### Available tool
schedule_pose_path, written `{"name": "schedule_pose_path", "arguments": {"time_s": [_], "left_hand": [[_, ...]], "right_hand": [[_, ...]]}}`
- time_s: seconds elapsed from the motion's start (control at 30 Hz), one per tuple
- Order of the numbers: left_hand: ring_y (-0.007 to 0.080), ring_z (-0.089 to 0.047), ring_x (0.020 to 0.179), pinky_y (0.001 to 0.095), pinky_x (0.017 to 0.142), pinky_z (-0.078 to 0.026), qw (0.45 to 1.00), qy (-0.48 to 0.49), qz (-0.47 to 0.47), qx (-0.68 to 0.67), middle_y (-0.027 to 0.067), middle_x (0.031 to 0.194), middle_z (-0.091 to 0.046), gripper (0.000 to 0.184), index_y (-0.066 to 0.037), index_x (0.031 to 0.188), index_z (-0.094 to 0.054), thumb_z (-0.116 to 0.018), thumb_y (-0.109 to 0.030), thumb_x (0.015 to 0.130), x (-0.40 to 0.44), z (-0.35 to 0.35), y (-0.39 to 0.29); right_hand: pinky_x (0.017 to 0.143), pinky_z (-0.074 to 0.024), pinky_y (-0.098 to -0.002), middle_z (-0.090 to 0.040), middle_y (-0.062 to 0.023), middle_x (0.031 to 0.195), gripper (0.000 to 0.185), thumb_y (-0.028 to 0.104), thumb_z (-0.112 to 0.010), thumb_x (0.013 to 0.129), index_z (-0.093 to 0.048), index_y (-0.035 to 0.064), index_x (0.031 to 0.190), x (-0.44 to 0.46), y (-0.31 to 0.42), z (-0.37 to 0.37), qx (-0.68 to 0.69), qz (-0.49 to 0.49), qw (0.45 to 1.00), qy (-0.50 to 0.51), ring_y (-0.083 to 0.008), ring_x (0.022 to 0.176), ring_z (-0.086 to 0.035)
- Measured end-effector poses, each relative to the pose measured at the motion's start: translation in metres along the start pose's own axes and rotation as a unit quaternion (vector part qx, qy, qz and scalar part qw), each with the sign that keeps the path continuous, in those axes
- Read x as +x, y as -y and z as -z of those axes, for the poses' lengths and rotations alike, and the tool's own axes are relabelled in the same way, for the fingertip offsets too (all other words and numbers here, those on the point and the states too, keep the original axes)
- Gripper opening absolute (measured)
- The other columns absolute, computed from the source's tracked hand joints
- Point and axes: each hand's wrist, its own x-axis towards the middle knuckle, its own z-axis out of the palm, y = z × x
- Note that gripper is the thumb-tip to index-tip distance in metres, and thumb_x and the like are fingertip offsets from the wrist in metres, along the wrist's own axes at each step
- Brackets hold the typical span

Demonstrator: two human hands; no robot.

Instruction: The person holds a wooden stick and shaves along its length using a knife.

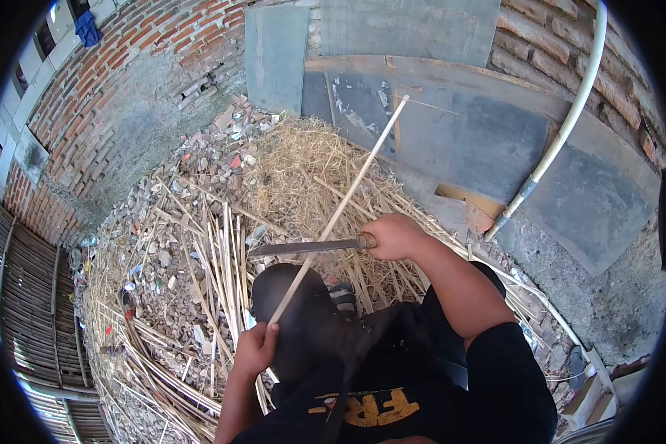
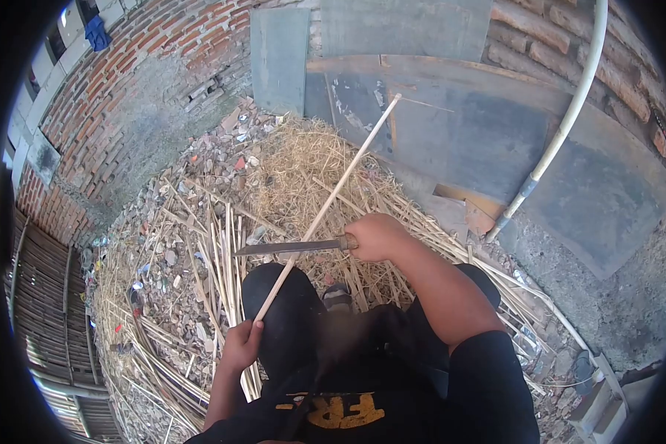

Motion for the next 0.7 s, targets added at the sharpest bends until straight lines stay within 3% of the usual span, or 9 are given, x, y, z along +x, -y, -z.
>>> {"name": "schedule_pose_path", "arguments": {"time_s": [0.13,0.17,0.27,0.4,0.5,0.63,0.7], "left_hand": [[0.0373,-0.056,0.051,0.0459,0.053,-0.043,1.000,-0.018,-0.005,0.012,0.0212,0.057,-0.054,0.048,0.000,0.073,-0.056,-0.060,-0.035,0.106,-0.002,-0.001,-0.003],[0.0378,-0.056,0.051,0.0459,0.053,-0.043,1.000,-0.021,-0.007,0.015,0.0215,0.057,-0.054,0.048,0.000,0.072,-0.056,-0.060,-0.034,0.106,-0.002,-0.002,-0.001],[0.0332,-0.055,0.052,0.0450,0.054,-0.043,1.000,-0.013,-0.003,0.018,0.0199,0.058,-0.054,0.050,0.000,0.073,-0.056,-0.059,-0.036,0.107,-0.002,-0.002,0.000],[0.0300,-0.055,0.052,0.0447,0.055,-0.042,1.000,-0.002,-0.002,0.026,0.0189,0.058,-0.054,0.051,0.001,0.073,-0.056,-0.059,-0.037,0.107,0.001,-0.002,0.007],[0.0421,-0.058,0.054,0.0473,0.054,-0.044,1.000,0.000,0.002,0.018,0.0234,0.059,-0.055,0.049,0.001,0.072,-0.056,-0.060,-0.036,0.105,0.001,-0.001,0.001],[0.0423,-0.058,0.054,0.0472,0.053,-0.043,1.000,-0.004,-0.001,0.020,0.0234,0.058,-0.055,0.048,0.000,0.072,-0.056,-0.060,-0.035,0.105,0.001,0.000,0.000],[0.0423,-0.058,0.054,0.0472,0.053,-0.043,1.000,-0.004,0.006,0.012,0.0234,0.059,-0.055,0.048,0.000,0.073,-0.056,-0.060,-0.034,0.106,-0.001,-0.002,0.000]], "right_hand": [[0.081,-0.0559,-0.0479,-0.074,-0.0174,0.090,0.033,0.037,-0.079,0.083,-0.075,0.0091,0.100,0.019,-0.043,-0.018,0.166,-0.025,0.985,-0.034,-0.0383,0.089,-0.072],[0.079,-0.0548,-0.0451,-0.072,-0.0174,0.086,0.037,0.039,-0.081,0.085,-0.075,0.0068,0.102,0.024,-0.053,-0.023,0.179,-0.054,0.981,-0.049,-0.0349,0.083,-0.071],[0.080,-0.0551,-0.0459,-0.073,-0.0194,0.088,0.038,0.039,-0.080,0.085,-0.075,0.0070,0.105,0.026,-0.068,-0.032,0.171,-0.083,0.977,-0.098,-0.0368,0.086,-0.071],[0.084,-0.0561,-0.0487,-0.075,-0.0185,0.096,0.037,0.037,-0.078,0.084,-0.075,0.0083,0.107,0.011,-0.039,-0.012,0.130,-0.095,0.984,-0.072,-0.0396,0.094,-0.071],[0.084,-0.0562,-0.0493,-0.075,-0.0179,0.097,0.036,0.038,-0.078,0.084,-0.076,0.0109,0.107,0.005,-0.022,-0.008,0.089,-0.059,0.994,-0.027,-0.0397,0.095,-0.071],[0.083,-0.0564,-0.0491,-0.074,-0.0174,0.095,0.035,0.040,-0.079,0.084,-0.076,0.0143,0.107,0.003,-0.007,-0.001,0.031,-0.028,0.999,0.015,-0.0384,0.094,-0.072],[0.082,-0.0560,-0.0480,-0.075,-0.0172,0.095,0.037,0.041,-0.079,0.084,-0.077,0.0134,0.109,0.007,-0.020,-0.006,0.085,-0.031,0.996,-0.011,-0.0369,0.093,-0.072]]}}
